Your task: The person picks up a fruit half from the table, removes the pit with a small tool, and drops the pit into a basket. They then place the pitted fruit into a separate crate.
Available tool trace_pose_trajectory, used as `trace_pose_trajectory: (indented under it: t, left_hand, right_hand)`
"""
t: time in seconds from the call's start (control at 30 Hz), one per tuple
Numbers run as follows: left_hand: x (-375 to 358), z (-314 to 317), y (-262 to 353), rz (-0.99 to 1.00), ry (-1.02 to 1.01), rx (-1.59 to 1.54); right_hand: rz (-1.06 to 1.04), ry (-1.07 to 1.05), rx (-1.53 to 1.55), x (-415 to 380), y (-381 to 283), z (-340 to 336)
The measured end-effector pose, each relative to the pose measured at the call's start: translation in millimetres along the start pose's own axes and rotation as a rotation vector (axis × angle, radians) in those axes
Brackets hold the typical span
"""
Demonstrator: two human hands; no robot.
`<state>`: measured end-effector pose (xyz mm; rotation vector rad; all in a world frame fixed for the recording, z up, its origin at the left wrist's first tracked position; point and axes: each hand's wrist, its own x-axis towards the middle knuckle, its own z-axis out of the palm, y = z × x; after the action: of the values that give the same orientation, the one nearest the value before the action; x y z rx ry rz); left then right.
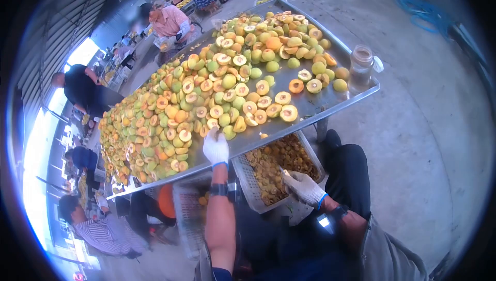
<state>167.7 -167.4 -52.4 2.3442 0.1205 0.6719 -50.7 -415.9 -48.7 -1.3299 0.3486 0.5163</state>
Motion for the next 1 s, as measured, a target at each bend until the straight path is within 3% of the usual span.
trace_pose_trajectory:
  t: [0.03,0.13,0.3,0.37,0.4,0.43,0.5,0.57,0.63,0.7,0.83,0.9,1.0]
  left_hand:
    - [7.9,4.7,-4.4,0.009,-0.007,0.001]
    - [27.7,25.4,-19.2,0.134,-0.332,0.34]
    - [28.4,29.8,-27.9,0.16,-0.493,0.395]
    - [30.5,28.9,-40.7,0.11,-0.415,0.103]
    - [31.2,25.4,-43.0,-0.182,-0.493,-0.195]
    - [21.9,14.2,-33.8,-0.182,-0.493,-0.192]
    - [-20.0,-34.2,10.7,-0.627,-0.508,-1.399]
    - [-57.5,-65.1,60.5,-0.707,-0.401,-1.508]
    - [-88.3,-74.1,70.1,-0.757,-0.396,-1.654]
    - [-115.1,-81.2,87.4,-0.759,-0.396,-1.811]
    - [-148.5,-87.3,94.1,-0.737,-0.443,-1.757]
    - [-159.0,-83.0,97.7,-0.86,-0.321,-1.698]
    - [-172.9,-81.5,105.0,-0.79,-0.344,-1.687]
  right_hand:
    - [-0.002,0.005,0.01,-0.5,-0.8,0.2]
    - [-0.001,-0.021,-0.064,3.2,1.4,-4.3]
    - [0.029,-0.046,-0.122,5.9,-0.8,-7.4]
    - [-0.051,-0.093,-0.174,7.3,-0.4,-6.2]
    - [-0.051,-0.094,-0.172,7.5,-0.5,-6.9]
    - [-0.113,-0.118,-0.164,7.1,0.1,-8.6]
    - [-0.164,-0.154,-0.147,0.2,-3.0,-2.7]
    - [-0.152,-0.105,-0.276,-12.2,-32.3,1.9]
    - [-0.154,-0.106,-0.276,-22.0,-45.5,11.0]
    - [-0.284,-0.058,-0.35,-32.2,-54.0,20.1]
    - [-0.384,-0.015,-0.595,-45.9,-57.9,26.7]
    - [-0.412,-0.013,-0.617,-48.4,-56.0,31.0]
    - [-0.485,0.07,-0.56,-53.0,-51.9,35.0]
